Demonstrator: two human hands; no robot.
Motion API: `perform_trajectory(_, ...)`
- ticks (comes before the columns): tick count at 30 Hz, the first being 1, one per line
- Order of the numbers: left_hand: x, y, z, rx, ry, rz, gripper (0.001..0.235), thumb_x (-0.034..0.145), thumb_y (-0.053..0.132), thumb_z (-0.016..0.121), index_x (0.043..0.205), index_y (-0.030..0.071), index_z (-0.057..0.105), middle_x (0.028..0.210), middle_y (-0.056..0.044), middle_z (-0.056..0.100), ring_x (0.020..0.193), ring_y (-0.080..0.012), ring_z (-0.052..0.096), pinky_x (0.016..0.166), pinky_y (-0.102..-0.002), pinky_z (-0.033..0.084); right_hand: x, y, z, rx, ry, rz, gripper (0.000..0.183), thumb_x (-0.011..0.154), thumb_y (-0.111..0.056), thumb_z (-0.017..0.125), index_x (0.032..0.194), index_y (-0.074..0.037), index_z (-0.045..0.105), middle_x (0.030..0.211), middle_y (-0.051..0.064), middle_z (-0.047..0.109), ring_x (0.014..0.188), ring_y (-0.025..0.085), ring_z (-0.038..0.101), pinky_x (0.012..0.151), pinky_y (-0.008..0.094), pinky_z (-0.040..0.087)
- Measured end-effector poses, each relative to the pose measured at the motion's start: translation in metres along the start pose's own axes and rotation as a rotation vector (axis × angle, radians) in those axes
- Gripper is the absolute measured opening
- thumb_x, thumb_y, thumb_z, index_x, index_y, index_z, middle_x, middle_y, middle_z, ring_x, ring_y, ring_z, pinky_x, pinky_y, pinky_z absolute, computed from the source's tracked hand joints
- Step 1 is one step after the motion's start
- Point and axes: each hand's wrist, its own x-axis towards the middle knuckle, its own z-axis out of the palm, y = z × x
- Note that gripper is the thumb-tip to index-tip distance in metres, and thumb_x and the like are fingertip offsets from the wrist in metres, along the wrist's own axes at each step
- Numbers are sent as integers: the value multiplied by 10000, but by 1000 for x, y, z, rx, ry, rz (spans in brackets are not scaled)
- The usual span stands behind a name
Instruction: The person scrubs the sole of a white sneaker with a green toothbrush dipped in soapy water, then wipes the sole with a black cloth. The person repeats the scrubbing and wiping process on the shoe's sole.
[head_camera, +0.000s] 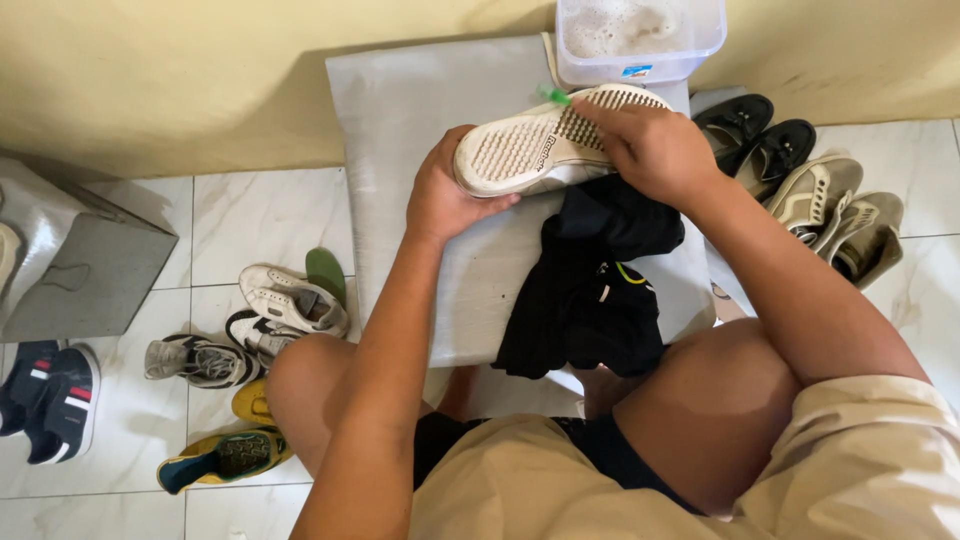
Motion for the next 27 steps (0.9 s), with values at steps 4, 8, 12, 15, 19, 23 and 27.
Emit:
perform_trajectory(4, 0, -2, 0, 0, -3, 7, 854, 508, 211, 1014, 1238, 46, 601, 1160, -79, 703, 1024, -238, 704, 953, -330, 536, -4, 21, -1, 119, 159, 17, 514, 910, 104, 603, 1410, 23, 692, 973, 155, 546, 636, 234, 474, 574, 350, 432)
perform_trajectory(8, -1, -2, -1, -20, -4, 0, 867, 508, 211, 1010, 1249, 42, 592, 1164, -84, 702, 1030, -242, 706, 948, -333, 541, -1, 45, -19, 38, 259, 26, 523, 868, 193, 577, 1355, 62, 715, 1167, 218, 601, 665, 261, 537, 602, 379, 472)
perform_trajectory(12, 0, 0, -3, -42, -3, 14, 850, 518, 206, 1004, 1242, 20, 599, 1166, -106, 701, 1032, -258, 705, 946, -343, 538, -1, 73, -31, -40, 288, 31, 511, 858, 190, 670, 1354, 79, 721, 1170, 227, 669, 793, 336, 633, 711, 420, 520)
perform_trajectory(15, 0, 0, -2, -63, -5, -17, 862, 508, 207, 1003, 1244, 23, 595, 1151, -101, 714, 1028, -251, 708, 938, -342, 541, -3, 99, -25, 61, 309, 53, 439, 895, 200, 655, 1311, 91, 741, 1114, 202, 693, 775, 276, 574, 713, 377, 496)
perform_trajectory(19, 2, 0, -2, -71, -11, -2, 857, 513, 204, 999, 1244, 8, 597, 1153, -111, 714, 1023, -258, 713, 944, -347, 545, 1, 118, -14, 128, 388, 80, 408, 897, 223, 633, 1279, 122, 735, 1063, 198, 679, 720, 227, 532, 614, 321, 463)
perform_trajectory(23, 1, -1, -2, -44, -22, -43, 878, 505, 219, 996, 1259, 28, 588, 1165, -102, 713, 1042, -258, 707, 948, -350, 542, 1, 130, -6, 219, 463, 211, 385, 928, 191, 582, 1281, 91, 695, 1014, 161, 696, 742, 206, 560, 673, 323, 495)
perform_trajectory(27, 2, -1, -2, -35, -32, -45, 856, 512, 238, 989, 1244, 31, 597, 1168, -96, 712, 1038, -250, 711, 955, -344, 543, 3, 128, -6, 181, 510, 230, 252, 990, 157, 589, 1209, 96, 699, 1104, 180, 668, 903, 244, 630, 773, 338, 539)
